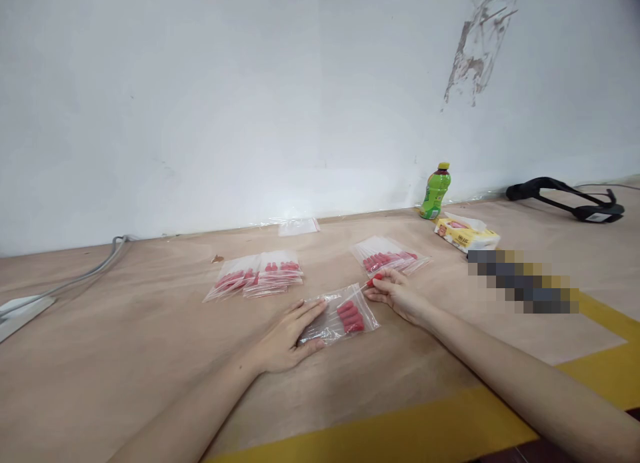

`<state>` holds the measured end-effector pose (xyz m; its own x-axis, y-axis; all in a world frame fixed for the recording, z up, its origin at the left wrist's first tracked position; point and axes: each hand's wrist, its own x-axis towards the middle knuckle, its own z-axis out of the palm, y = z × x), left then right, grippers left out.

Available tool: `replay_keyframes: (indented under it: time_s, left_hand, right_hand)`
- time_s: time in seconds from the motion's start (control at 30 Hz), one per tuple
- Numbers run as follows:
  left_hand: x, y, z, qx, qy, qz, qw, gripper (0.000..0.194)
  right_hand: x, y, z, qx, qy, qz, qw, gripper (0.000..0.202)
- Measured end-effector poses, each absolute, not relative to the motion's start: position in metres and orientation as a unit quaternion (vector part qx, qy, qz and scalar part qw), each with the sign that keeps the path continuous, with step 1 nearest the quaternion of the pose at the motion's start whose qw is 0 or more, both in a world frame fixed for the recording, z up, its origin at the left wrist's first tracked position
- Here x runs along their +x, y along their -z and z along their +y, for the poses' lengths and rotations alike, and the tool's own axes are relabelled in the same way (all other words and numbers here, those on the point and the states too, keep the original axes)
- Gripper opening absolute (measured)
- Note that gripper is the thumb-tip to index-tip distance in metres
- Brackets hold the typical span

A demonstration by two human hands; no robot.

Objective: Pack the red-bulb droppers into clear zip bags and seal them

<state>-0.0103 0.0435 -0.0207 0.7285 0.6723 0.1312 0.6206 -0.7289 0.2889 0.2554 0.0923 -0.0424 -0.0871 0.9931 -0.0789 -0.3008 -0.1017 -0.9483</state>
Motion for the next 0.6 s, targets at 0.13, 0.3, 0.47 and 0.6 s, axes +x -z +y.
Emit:
replay_keyframes:
  time_s: [0.13, 0.3, 0.47, 0.6]
  left_hand:
    - [-0.011, 0.021, 0.043, 0.92, -0.121, 0.354, 0.116, 0.057]
    - [-0.012, 0.022, 0.043, 0.917, -0.118, 0.362, 0.116, 0.057]
    - [-0.01, 0.02, 0.043, 0.921, -0.118, 0.353, 0.116, 0.057]
    - [-0.01, 0.018, 0.043, 0.918, -0.115, 0.361, 0.12, 0.057]
  right_hand:
    - [0.257, 0.043, 0.093, -0.449, -0.575, -0.536, 0.425, 0.03]
    - [0.253, 0.045, 0.095, -0.475, -0.527, -0.592, 0.382, 0.034]
    - [0.25, 0.036, 0.103, -0.472, -0.516, -0.639, 0.321, 0.032]
    - [0.253, 0.032, 0.111, -0.434, -0.509, -0.692, 0.27, 0.031]
